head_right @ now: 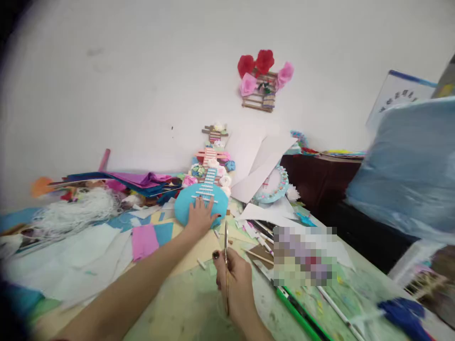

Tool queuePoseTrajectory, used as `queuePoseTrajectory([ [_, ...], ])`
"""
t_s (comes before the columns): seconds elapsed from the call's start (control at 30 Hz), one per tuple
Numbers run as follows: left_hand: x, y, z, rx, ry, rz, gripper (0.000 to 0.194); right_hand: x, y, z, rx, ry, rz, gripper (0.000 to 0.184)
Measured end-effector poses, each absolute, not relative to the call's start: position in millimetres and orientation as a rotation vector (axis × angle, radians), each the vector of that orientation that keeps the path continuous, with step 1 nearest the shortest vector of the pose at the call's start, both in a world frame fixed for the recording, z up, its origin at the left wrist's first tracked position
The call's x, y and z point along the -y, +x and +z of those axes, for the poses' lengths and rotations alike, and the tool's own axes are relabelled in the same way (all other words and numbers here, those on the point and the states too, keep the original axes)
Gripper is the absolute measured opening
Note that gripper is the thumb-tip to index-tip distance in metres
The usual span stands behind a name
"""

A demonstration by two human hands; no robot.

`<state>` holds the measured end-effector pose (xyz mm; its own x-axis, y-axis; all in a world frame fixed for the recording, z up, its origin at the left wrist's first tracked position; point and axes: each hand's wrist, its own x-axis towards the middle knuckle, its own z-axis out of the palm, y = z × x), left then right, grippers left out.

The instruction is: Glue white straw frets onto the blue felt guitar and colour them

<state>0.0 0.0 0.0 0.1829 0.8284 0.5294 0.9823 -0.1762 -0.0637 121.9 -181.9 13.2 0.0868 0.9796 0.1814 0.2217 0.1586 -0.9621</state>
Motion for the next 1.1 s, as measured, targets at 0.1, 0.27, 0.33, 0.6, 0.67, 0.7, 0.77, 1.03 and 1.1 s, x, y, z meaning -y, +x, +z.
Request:
queuePoseTrajectory([
  [0.1, -5.3, -0.6, -2.8, 1.719, -2.071, -0.528, 0.058, 183.9, 120.8, 13.8, 1.371, -1.279, 0.869, 0.061],
  [0.27, -9.3, -5.4, -5.0, 1.684, -2.062, -0.548, 0.046, 186.3, 121.3, 16.1, 1.38, -1.289, 0.882, 0.06],
  [0.33, -11.0, -9.2, -5.0, 1.638, -2.061, -0.561, 0.043, 186.6, 122.0, 16.5, 1.373, -1.285, 0.888, 0.059],
  [0.6, -28.1, -19.2, 3.9, 1.39, -2.072, -0.552, 0.035, 186.5, 124.2, 20.9, 1.351, -1.266, 0.885, 0.059],
  [0.67, -32.8, -18.4, 7.0, 1.327, -2.08, -0.54, 0.036, 186.3, 124.9, 23.4, 1.332, -1.246, 0.889, 0.06],
  [0.7, -35.0, -18.0, 8.4, 1.296, -2.086, -0.533, 0.035, 186.1, 125.3, 24.3, 1.324, -1.239, 0.888, 0.06],
  [0.77, -39.0, -18.0, 10.6, 1.243, -2.098, -0.518, 0.035, 185.3, 126.0, 24.9, 1.318, -1.235, 0.888, 0.06],
  [1.03, -48.4, -22.0, 11.0, 1.207, -2.1, -0.474, 0.034, 183.1, 126.1, 21.2, 1.33, -1.236, 0.88, 0.058],
  [1.1, -49.0, -21.3, 8.0, 1.215, -2.095, -0.47, 0.034, 183.9, 125.4, 21.9, 1.338, -1.241, 0.875, 0.058],
])
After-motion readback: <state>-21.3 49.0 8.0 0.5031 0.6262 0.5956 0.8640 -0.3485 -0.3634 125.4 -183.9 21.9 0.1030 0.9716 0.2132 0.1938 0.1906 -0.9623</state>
